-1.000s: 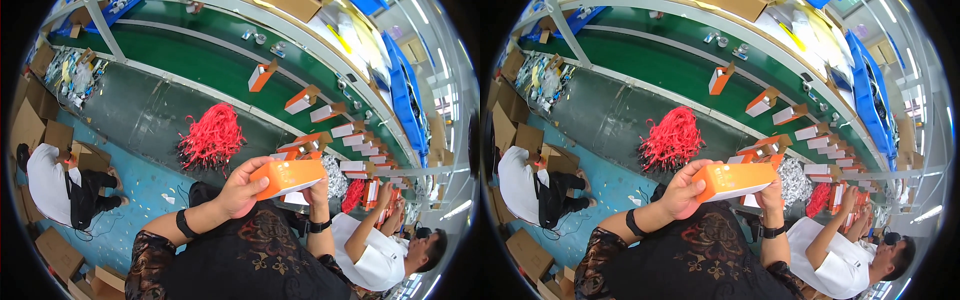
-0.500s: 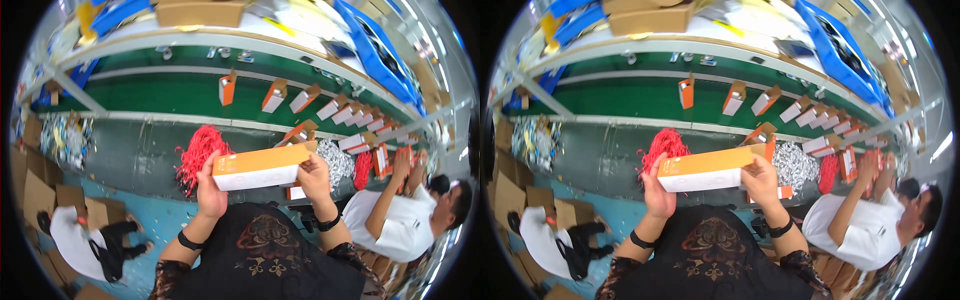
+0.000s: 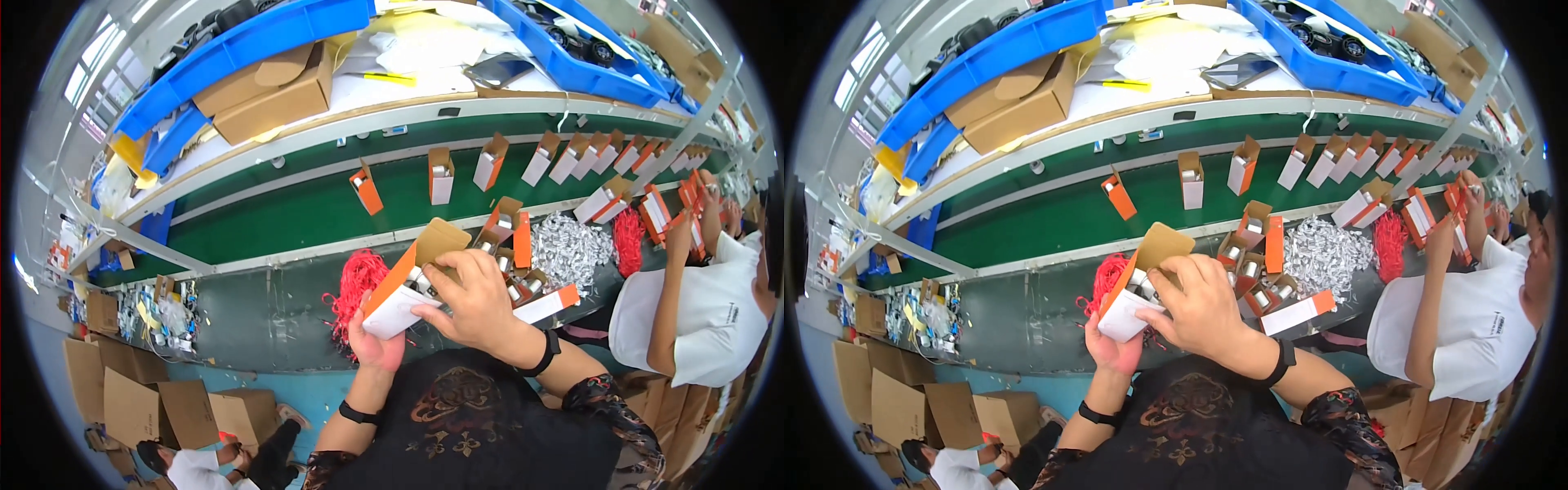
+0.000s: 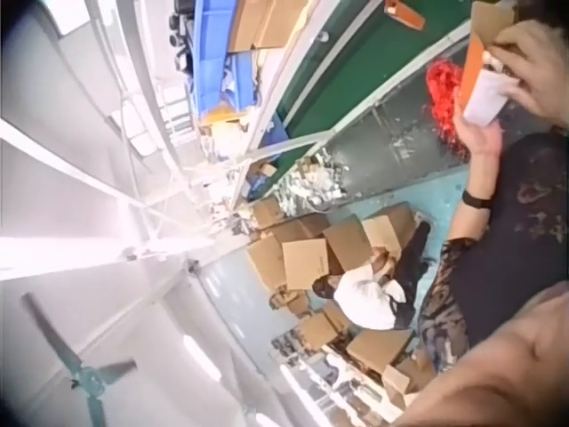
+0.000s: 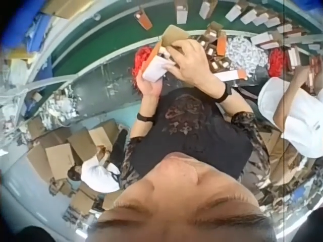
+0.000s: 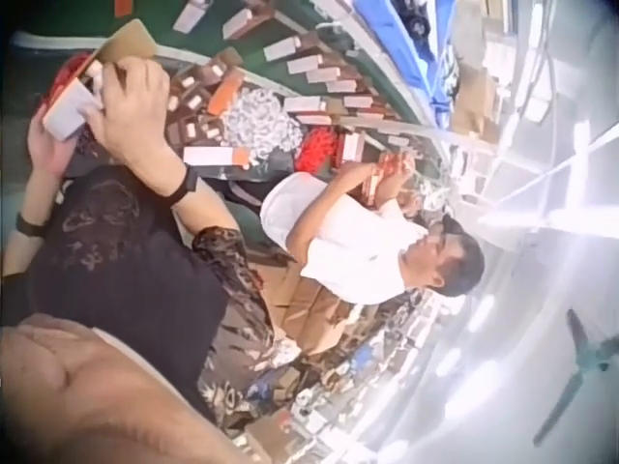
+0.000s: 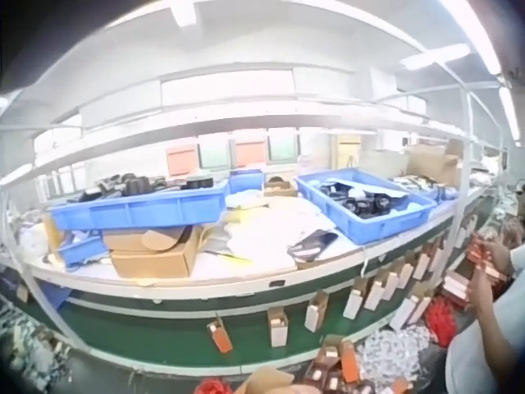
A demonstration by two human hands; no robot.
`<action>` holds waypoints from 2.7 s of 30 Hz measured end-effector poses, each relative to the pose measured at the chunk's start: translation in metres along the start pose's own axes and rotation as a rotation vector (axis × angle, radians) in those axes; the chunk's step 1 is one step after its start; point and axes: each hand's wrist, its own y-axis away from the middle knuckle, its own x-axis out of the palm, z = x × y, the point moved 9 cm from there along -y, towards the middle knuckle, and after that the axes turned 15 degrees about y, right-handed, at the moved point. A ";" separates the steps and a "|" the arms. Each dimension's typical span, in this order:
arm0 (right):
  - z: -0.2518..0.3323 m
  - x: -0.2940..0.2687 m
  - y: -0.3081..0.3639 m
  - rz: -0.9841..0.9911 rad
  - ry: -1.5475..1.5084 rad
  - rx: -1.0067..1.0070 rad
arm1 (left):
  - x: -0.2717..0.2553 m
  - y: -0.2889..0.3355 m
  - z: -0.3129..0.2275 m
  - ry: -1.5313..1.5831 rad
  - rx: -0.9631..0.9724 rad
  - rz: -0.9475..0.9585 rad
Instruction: The person picks up a red lanyard, attaches a small white plastic clip to it, and inserts it into a small orange and white box. They then close the box and place it onto the assembly line.
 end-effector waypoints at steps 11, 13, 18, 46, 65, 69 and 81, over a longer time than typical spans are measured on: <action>-0.026 0.018 0.036 -0.224 -0.176 0.074 | 0.011 -0.001 0.012 0.103 -0.070 -0.059; -0.043 0.025 0.041 -0.277 -0.498 0.218 | 0.008 -0.003 0.013 0.161 -0.091 -0.052; -0.037 0.049 0.030 -0.072 -0.613 0.196 | 0.016 0.018 0.040 0.052 -0.245 -0.049; -0.048 0.095 0.056 0.202 -1.171 0.465 | 0.085 0.030 0.044 -0.700 -0.024 0.388; -0.062 0.063 0.061 -0.024 -1.302 0.382 | 0.098 0.032 0.056 -1.057 0.109 0.641; -0.069 0.061 0.055 0.381 -0.915 0.074 | 0.113 0.045 0.064 -0.824 0.155 0.534; -0.072 0.069 0.068 0.530 -1.425 0.675 | 0.119 0.046 0.075 -0.996 0.042 0.742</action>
